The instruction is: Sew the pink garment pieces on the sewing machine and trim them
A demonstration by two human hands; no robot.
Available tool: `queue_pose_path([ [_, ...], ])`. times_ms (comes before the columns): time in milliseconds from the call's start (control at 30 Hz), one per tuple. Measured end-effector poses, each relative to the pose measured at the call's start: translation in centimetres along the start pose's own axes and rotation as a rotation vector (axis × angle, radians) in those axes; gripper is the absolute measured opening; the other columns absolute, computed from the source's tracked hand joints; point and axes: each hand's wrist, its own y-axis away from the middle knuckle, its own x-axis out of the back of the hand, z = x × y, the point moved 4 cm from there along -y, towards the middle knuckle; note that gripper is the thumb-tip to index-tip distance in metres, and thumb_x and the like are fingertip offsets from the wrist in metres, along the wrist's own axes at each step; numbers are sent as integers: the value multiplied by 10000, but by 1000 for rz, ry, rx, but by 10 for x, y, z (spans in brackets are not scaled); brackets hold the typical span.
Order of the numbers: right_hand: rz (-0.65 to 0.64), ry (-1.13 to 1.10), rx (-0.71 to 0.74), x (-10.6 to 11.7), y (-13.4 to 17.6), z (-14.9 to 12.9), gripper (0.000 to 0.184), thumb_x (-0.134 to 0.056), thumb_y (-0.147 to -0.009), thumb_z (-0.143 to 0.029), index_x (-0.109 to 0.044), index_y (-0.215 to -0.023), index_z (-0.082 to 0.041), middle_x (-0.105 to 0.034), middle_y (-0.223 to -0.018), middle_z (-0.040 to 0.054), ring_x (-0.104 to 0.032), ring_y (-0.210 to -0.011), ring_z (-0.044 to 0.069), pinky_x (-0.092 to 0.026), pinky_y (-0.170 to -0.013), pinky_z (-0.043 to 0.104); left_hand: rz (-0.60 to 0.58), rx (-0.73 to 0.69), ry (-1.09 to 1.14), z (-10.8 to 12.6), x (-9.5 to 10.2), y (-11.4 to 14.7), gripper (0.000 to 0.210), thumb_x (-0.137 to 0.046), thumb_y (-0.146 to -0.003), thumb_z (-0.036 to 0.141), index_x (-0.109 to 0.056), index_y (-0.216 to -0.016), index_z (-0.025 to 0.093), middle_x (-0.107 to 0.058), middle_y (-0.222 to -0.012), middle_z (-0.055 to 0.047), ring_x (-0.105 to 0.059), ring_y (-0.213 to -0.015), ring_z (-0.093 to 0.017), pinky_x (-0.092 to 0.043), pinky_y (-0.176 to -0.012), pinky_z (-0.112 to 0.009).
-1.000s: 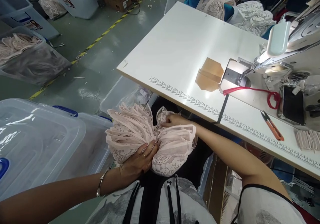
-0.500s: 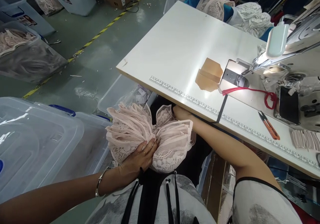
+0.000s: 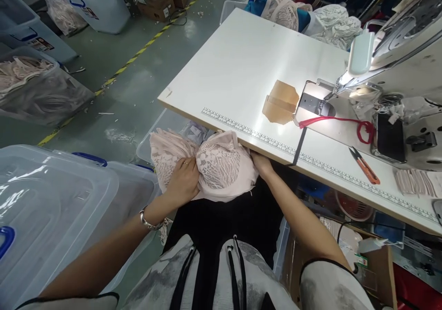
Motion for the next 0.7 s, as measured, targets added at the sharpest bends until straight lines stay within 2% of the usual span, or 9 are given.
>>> queue_pose_path([
  [100,147,34,18,8,32,-1,396,-524,-916,-573,-679,-1002,-218,-719,-1102,124,-628,-1114,347,-463,-1007,568,-112,-205,-38,19,3,0,379,-652,-707,157,-671,-1052,1,-672,-1019,-226,-594,-1014,-359,-427,-955,-484],
  [200,215,86,274,14,76,-17,367,-512,-942,-552,-638,-1012,-214,-688,-1051,104,-633,-1018,289,-498,-935,488,-132,-392,-73,38,4,12,467,-719,-766,267,-643,-1148,9,-669,-1116,-227,-587,-1064,-350,-398,-999,-472],
  [300,187,131,422,12,108,-28,312,-588,-916,-518,-620,-1012,-223,-643,-1015,78,-618,-938,251,-521,-824,419,-126,-419,-75,42,1,19,741,-793,-736,541,-614,-1223,12,-652,-1227,-254,-587,-1121,-362,-367,-1057,-479],
  [367,212,157,394,13,114,-31,235,-655,-890,-459,-621,-926,-229,-618,-951,55,-605,-892,234,-516,-777,389,-98,-414,-16,37,3,21,955,-779,-633,733,-611,-1227,5,-653,-1247,-267,-585,-1155,-379,-366,-1076,-485],
  [433,298,144,355,15,114,-35,180,-663,-896,-400,-610,-857,-232,-599,-906,40,-598,-879,225,-507,-772,380,-19,-409,70,27,16,21,1008,-721,-636,800,-594,-1254,14,-653,-1274,-254,-568,-1214,-375,-367,-1092,-482],
  [500,387,78,360,18,113,-43,145,-622,-925,-378,-608,-904,-235,-600,-931,43,-601,-887,219,-507,-785,384,108,-356,134,15,35,22,777,-670,-806,681,-589,-1265,61,-668,-1278,-204,-566,-1237,-336,-378,-1085,-467],
  [567,427,18,406,17,112,-56,163,-590,-940,-384,-604,-1004,-235,-607,-984,54,-606,-892,216,-513,-789,389,253,-246,184,3,55,25,363,-595,-963,416,-624,-1183,128,-717,-1166,-127,-615,-1138,-272,-420,-1023,-431],
  [600,417,16,424,15,111,-63,186,-597,-934,-391,-607,-1036,-236,-612,-988,54,-606,-885,216,-514,-786,389,315,-187,218,-3,62,26,210,-558,-989,297,-641,-1115,150,-733,-1072,-92,-637,-1054,-240,-445,-976,-405],
  [700,351,89,411,6,106,-82,149,-661,-894,-376,-646,-958,-242,-622,-856,16,-586,-804,205,-499,-764,379,408,-76,347,-10,71,31,121,-531,-978,151,-647,-953,173,-705,-861,-30,-640,-853,-177,-491,-841,-327],
])
